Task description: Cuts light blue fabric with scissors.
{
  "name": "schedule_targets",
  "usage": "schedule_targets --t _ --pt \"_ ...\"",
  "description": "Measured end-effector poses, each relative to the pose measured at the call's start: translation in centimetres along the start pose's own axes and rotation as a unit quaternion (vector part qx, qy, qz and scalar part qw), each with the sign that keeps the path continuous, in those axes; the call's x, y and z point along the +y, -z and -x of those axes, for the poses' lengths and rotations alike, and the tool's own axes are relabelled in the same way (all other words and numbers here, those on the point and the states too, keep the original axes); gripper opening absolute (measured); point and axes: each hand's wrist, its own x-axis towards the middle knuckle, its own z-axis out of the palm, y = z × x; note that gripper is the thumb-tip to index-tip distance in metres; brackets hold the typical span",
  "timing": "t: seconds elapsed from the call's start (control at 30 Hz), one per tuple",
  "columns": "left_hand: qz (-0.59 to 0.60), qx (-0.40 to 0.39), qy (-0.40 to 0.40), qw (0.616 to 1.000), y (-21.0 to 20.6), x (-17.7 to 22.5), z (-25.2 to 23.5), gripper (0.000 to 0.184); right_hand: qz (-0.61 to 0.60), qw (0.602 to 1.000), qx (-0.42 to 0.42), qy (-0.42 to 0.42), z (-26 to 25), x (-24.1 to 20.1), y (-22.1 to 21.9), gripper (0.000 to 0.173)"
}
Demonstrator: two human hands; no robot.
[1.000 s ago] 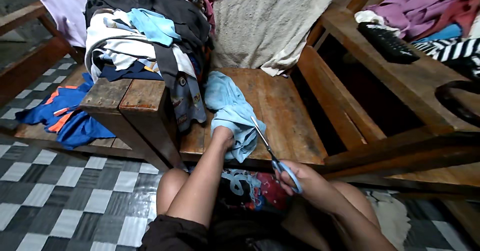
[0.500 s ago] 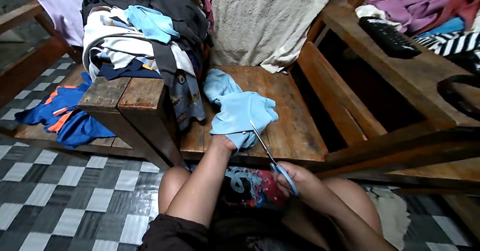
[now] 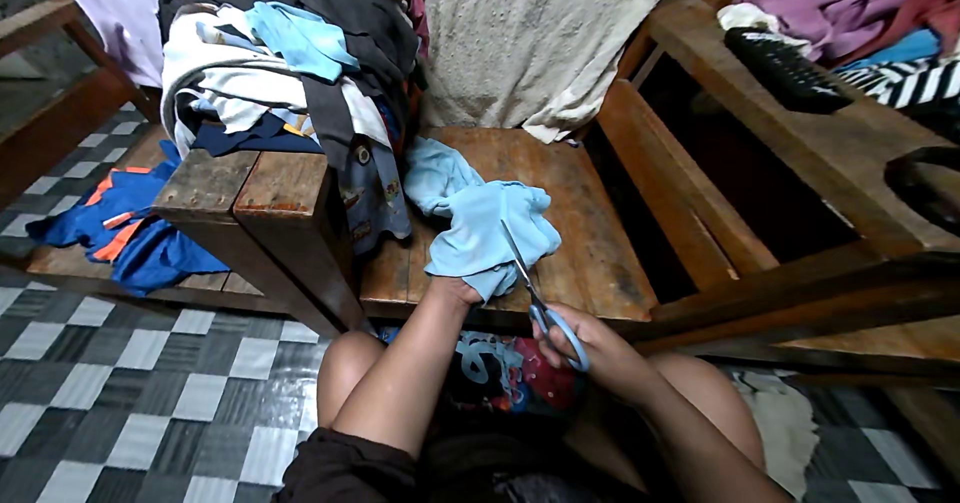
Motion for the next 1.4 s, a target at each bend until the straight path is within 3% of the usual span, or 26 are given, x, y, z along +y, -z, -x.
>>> schedule_targets --t 0.23,0.37,0.5,0.57,0.67,0.73,0.83,0.93,1.07,1.17,1.27,1.4 --pt "-0.033 0.004 -0.024 0.999 -0.1 0.0 0.2 0.008 -0.015 1.0 0.017 -0.015 0.1 -0.1 -0.4 0.017" --pt "-0.05 -0.009 -0.009 0.999 1.5 0.1 -0.2 0.02 -0.03 0.999 0.027 -0.02 0.1 0.1 -0.6 0.007" --pt "-0.055 -0.016 -0.005 0.998 1.5 0.0 -0.2 0.017 -0.039 0.999 0.032 -0.017 0.0 0.0 -0.6 0.009" --pt "-0.07 0.052 -0.013 0.996 0.3 -0.2 0.1 0.012 -0.037 0.999 0.03 -0.013 -0.2 -0.2 -0.6 0.016" --pt "-0.123 0.126 0.005 0.984 -1.1 -0.1 0.4 0.032 -0.038 0.999 0.029 -0.013 -0.7 -0.7 -0.7 0.017" --pt "-0.088 0.07 -0.007 0.994 -0.3 -0.5 0.4 0.031 -0.041 0.999 0.029 -0.011 -1.0 -0.9 -0.7 0.018" --pt "-0.072 -0.013 -0.025 0.997 0.7 -0.9 0.0 0.006 -0.055 0.998 0.032 -0.005 -1.3 -0.9 -0.8 0.02" --pt "-0.053 -0.045 -0.032 0.997 1.2 -1.1 0.0 0.021 -0.066 0.997 0.034 -0.003 -1.4 -1.0 -1.0 0.015" --pt "-0.051 -0.015 -0.035 0.998 1.1 -1.2 0.1 0.008 -0.064 0.997 0.04 -0.015 -1.3 -1.4 -1.3 0.011" --pt "-0.057 0.023 -0.038 0.997 0.7 -1.2 0.2 0.022 -0.07 0.996 0.053 -0.016 -1.2 -1.4 -1.5 0.011" --pt "-0.052 0.006 -0.037 0.998 0.7 -1.2 0.2 0.015 -0.094 0.994 0.056 -0.009 -1.2 -1.2 -1.7 0.012" --pt "-0.15 0.047 -0.024 0.987 0.4 -1.0 0.3 0.009 -0.11 0.992 0.053 -0.009 -1.4 -1.2 -1.6 0.015"
